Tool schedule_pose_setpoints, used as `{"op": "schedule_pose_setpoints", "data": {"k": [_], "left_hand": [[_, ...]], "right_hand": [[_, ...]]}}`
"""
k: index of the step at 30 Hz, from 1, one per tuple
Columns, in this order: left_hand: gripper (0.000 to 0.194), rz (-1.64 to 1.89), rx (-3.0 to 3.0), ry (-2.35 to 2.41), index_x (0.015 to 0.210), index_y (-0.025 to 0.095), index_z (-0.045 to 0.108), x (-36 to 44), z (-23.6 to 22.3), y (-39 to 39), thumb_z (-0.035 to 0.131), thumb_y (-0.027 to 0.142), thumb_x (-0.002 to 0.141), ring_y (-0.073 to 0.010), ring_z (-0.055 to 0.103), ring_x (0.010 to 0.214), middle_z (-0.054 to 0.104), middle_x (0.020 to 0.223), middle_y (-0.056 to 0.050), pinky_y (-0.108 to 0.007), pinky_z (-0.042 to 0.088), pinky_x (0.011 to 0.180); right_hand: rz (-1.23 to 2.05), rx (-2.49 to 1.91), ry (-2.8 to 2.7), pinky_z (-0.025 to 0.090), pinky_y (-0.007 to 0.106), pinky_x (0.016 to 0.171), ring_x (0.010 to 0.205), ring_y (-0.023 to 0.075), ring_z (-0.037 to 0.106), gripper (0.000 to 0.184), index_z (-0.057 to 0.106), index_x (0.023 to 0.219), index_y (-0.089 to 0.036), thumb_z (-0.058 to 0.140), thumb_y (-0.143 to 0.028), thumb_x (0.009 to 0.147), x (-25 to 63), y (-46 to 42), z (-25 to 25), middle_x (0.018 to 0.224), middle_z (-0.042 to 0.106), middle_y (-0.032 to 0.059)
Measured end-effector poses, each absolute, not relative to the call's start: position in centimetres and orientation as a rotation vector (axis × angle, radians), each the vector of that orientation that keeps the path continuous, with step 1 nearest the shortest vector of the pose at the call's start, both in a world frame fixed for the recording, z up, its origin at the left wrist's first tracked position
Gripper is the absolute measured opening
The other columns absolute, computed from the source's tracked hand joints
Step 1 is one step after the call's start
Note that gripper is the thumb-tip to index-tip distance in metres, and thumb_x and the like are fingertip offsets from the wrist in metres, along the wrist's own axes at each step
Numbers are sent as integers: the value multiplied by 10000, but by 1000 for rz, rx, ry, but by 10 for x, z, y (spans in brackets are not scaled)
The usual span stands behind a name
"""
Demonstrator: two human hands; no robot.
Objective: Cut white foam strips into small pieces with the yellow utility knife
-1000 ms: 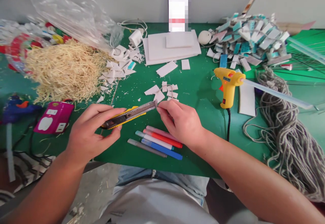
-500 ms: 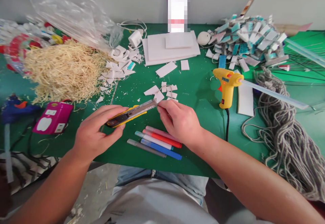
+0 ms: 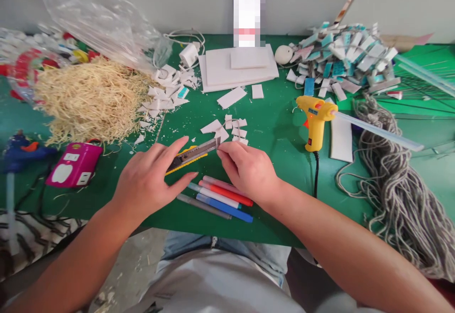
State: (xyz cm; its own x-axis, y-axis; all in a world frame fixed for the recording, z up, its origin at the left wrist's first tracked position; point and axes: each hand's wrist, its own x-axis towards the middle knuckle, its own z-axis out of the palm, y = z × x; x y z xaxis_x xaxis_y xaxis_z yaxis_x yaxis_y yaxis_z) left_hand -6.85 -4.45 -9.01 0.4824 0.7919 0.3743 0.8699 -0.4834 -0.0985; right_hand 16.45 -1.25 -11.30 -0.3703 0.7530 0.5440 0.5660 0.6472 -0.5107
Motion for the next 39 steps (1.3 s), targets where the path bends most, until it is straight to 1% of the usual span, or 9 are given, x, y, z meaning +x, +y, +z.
{"op": "schedule_pose_setpoints", "data": {"k": [6,9,12,17,20,27,30,35,39], "left_hand": [[224,-507,-2382,-1345,960,132,627,-73,-95,-37,534,329,1011,-200,581,624,650,768,-59,-317,416,593],[214,-498,-2364,-1292,992,110,633,-71,-98,-35,511,286,999,-184,555,556,649,715,-43,-317,378,542],[292,-484,-2356,-1261,1048,104,657,-69,-99,-31,488,342,1032,-166,528,503,659,691,-26,-311,343,502],[521,-490,-2357,-1326,704,188,602,-75,-98,-19,485,593,1011,-155,463,455,538,536,-12,-309,244,473],[599,-434,-2387,-1503,631,208,549,-78,-98,-14,467,703,957,-153,414,439,468,500,-9,-308,190,478],[537,-377,-2274,-1925,660,222,529,-75,-94,-3,512,716,872,-166,400,467,428,513,-5,-303,176,505],[508,-390,-1915,-2257,618,228,473,-84,-79,8,485,660,885,-157,342,473,400,501,-4,-310,204,542],[407,-251,-1966,-2245,792,202,618,-85,-73,26,520,577,919,-215,523,619,607,690,-67,-316,311,591],[305,-219,-2109,-2146,895,197,685,-88,-96,43,602,490,910,-291,631,790,680,896,-120,-336,418,652]], "right_hand": [[360,-1060,-2079,439,202,547,565,99,579,164,660,897,-194,529,-179,995,164,-13,-113,693,694,-6],[421,-1078,-2087,445,208,557,579,104,586,185,667,895,-198,513,-192,997,164,-14,-113,707,700,-1],[477,-1094,-2084,431,214,554,577,108,578,201,672,883,-194,504,-199,994,163,-14,-113,693,684,2],[591,-1139,-2105,438,210,577,590,111,575,213,658,862,-199,484,-214,984,161,-17,-114,702,680,10],[660,-1174,-2110,432,205,573,574,103,539,206,624,834,-202,463,-203,963,161,-15,-110,688,654,2],[617,-1139,-2024,361,195,514,514,74,418,193,511,757,-215,462,-140,929,164,-9,-95,597,515,-49],[643,-1091,-2047,366,189,509,527,73,425,232,470,716,-223,441,-113,918,163,-16,-94,605,518,-40],[770,-1174,-1823,384,206,520,549,78,474,150,535,792,-221,502,-192,935,159,-16,-95,664,587,-34],[957,-1200,-1647,388,228,512,509,83,431,156,545,788,-230,511,-236,940,157,-11,-96,573,476,-72]]}}
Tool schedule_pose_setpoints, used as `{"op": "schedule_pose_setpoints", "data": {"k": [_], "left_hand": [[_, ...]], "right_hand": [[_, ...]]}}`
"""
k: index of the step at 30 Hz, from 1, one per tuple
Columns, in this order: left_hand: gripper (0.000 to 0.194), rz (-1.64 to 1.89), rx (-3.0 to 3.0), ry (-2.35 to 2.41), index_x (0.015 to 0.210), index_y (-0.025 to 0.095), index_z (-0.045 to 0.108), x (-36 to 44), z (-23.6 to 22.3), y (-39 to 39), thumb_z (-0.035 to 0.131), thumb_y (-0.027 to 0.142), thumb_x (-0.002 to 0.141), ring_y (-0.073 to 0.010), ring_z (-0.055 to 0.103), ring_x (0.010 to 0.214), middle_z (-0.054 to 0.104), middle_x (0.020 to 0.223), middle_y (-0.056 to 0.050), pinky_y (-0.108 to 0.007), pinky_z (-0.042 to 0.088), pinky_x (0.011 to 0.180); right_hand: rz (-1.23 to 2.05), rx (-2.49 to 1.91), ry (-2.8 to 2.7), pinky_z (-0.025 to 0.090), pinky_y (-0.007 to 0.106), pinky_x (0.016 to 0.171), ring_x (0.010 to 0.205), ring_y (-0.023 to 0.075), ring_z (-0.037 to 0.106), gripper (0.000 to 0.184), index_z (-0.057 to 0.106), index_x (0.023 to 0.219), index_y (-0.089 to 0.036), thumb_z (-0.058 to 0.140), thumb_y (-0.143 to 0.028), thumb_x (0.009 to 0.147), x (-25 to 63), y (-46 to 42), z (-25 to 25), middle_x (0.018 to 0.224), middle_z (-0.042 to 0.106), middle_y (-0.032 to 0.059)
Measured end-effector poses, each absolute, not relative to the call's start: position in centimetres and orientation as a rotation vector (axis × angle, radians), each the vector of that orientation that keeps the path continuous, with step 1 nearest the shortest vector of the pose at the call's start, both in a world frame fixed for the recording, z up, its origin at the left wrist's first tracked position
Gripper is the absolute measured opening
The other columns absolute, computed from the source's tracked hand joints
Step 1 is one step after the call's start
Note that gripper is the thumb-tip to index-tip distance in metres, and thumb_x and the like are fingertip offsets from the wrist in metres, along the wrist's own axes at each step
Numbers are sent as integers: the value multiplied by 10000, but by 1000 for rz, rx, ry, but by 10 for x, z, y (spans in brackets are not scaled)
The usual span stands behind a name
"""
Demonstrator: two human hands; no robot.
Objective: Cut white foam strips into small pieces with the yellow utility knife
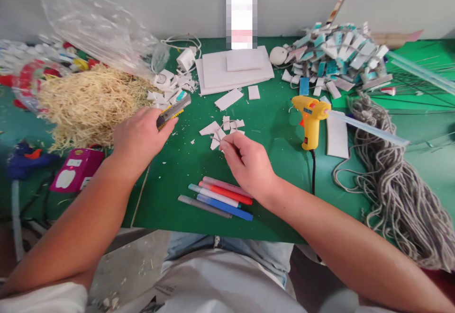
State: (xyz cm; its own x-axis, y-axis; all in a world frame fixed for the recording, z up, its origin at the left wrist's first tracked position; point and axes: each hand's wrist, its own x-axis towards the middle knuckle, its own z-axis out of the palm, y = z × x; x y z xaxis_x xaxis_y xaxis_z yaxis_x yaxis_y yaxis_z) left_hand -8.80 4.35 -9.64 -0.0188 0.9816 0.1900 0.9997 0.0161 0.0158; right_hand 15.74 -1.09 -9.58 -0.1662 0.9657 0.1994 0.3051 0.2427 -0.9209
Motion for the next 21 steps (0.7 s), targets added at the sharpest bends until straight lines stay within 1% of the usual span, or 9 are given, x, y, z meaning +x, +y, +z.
{"op": "schedule_pose_setpoints", "data": {"k": [3,5,7,9,12,13,14,17,21], "left_hand": [[245,-219,-2174,-2125,933,192,714,-97,-110,53,668,427,878,-356,662,926,668,957,-150,-399,494,749],[210,-277,-2240,-2021,961,193,726,-98,-112,53,682,376,866,-366,664,966,668,948,-148,-433,513,805],[183,-478,-2334,-1861,984,203,736,-92,-107,47,665,338,883,-335,671,965,691,952,-133,-437,521,851],[181,-801,-2480,-1700,999,210,744,-78,-99,36,611,318,940,-272,686,957,724,987,-108,-401,536,880],[165,-1183,-2788,-1498,995,196,753,-52,-87,20,648,315,949,-178,689,823,744,921,-47,-327,555,854],[151,-1268,-2850,-1464,997,192,754,-44,-85,16,665,301,942,-159,687,803,749,904,-32,-315,555,873],[133,-1341,-2896,-1435,980,189,757,-38,-84,14,672,284,937,-148,688,794,752,892,-24,-291,556,842],[83,-1465,-2921,-1428,888,188,758,-30,-85,12,686,212,921,-126,693,779,758,852,-6,-236,545,765],[113,-1424,-2887,-1473,828,199,745,-33,-87,14,676,199,918,-123,684,737,752,802,6,-236,542,736]], "right_hand": [[1042,-1165,-1559,401,246,518,504,89,437,137,583,842,-228,530,-282,956,158,-12,-97,562,465,-80],[1080,-1150,-1535,394,249,506,503,90,439,149,591,856,-226,548,-320,964,157,-13,-99,565,474,-77],[1109,-1143,-1531,386,248,496,503,88,438,183,588,856,-225,561,-364,973,157,-12,-100,565,477,-76],[1116,-1134,-1542,386,248,499,507,87,441,200,589,858,-223,570,-384,976,157,-11,-102,571,479,-76],[1111,-1113,-1572,392,245,515,515,82,445,187,584,853,-219,568,-356,979,156,-9,-104,583,491,-77],[1117,-1101,-1581,394,244,519,517,80,447,191,579,846,-218,569,-352,980,156,-9,-105,586,495,-78],[1127,-1089,-1586,396,242,520,517,79,449,201,575,843,-216,571,-361,982,156,-8,-105,586,497,-78],[1169,-1076,-1578,399,239,507,513,78,453,280,569,841,-214,583,-454,985,156,-8,-105,587,498,-77],[1225,-1098,-1515,409,226,475,490,70,470,365,579,841,-213,599,-555,964,156,-8,-104,595,507,-74]]}}
